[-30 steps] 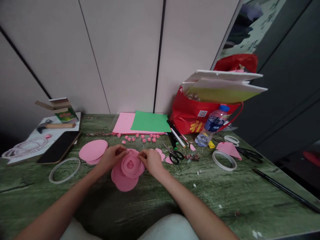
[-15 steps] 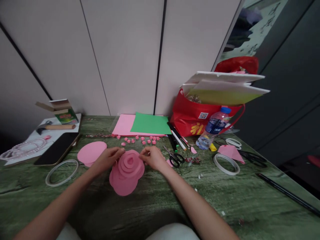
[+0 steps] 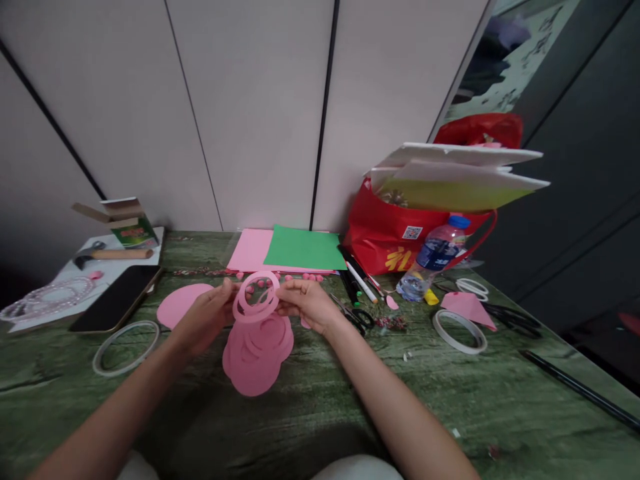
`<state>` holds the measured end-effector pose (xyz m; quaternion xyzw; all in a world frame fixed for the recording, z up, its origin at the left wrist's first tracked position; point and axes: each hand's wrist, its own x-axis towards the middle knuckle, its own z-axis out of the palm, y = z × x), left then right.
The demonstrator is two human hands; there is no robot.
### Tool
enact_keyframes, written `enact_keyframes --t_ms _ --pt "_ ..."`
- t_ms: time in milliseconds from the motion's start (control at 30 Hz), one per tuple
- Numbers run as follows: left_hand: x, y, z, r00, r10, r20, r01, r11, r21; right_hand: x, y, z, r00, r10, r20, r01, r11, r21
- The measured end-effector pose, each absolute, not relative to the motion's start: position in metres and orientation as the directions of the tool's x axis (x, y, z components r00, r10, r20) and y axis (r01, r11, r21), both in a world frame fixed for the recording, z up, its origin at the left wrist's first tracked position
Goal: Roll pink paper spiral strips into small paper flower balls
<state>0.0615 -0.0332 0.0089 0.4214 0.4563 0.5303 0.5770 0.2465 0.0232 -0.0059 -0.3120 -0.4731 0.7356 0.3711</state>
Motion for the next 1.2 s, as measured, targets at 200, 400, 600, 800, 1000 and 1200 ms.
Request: enact_keyframes --t_ms 200,400,600,800,1000,1200 --pt "0.059 -0.031 0.007 0.062 0.979 -0.193 -0.323 0.203 0.925 0.241 0.026 -0.01 -0.501 0.866 -0.01 -0.325 -0.199 -0.924" --pt "0.064 -0.033 0.008 -0.039 0.992 -0.122 -0.293 0.105 0.95 0.248 0.025 -0.006 -0.58 0.813 -0.05 -0.115 -0.142 -0.983" --pt "0.069 -0.036 0.006 -0.166 0.986 -0.009 0.038 0.016 0.999 0.257 0.023 0.01 -0.607 0.79 -0.085 -0.01 -0.114 -0.993" --pt "0.069 -0.036 0.004 -0.157 0.988 0.007 0.036 -0.001 0.999 0.257 0.023 0.011 -0.612 0.788 -0.065 -0.041 -0.114 -0.993" --pt "0.072 -0.04 0.013 -0.062 0.996 -0.062 0.047 0.065 0.997 0.257 0.023 0.011 -0.55 0.835 0.01 0.022 0.026 -0.999" --pt "0.074 -0.04 0.01 -0.057 0.998 -0.025 0.08 0.029 0.996 0.259 0.021 0.014 -0.607 0.795 0.011 0.086 0.079 -0.993"
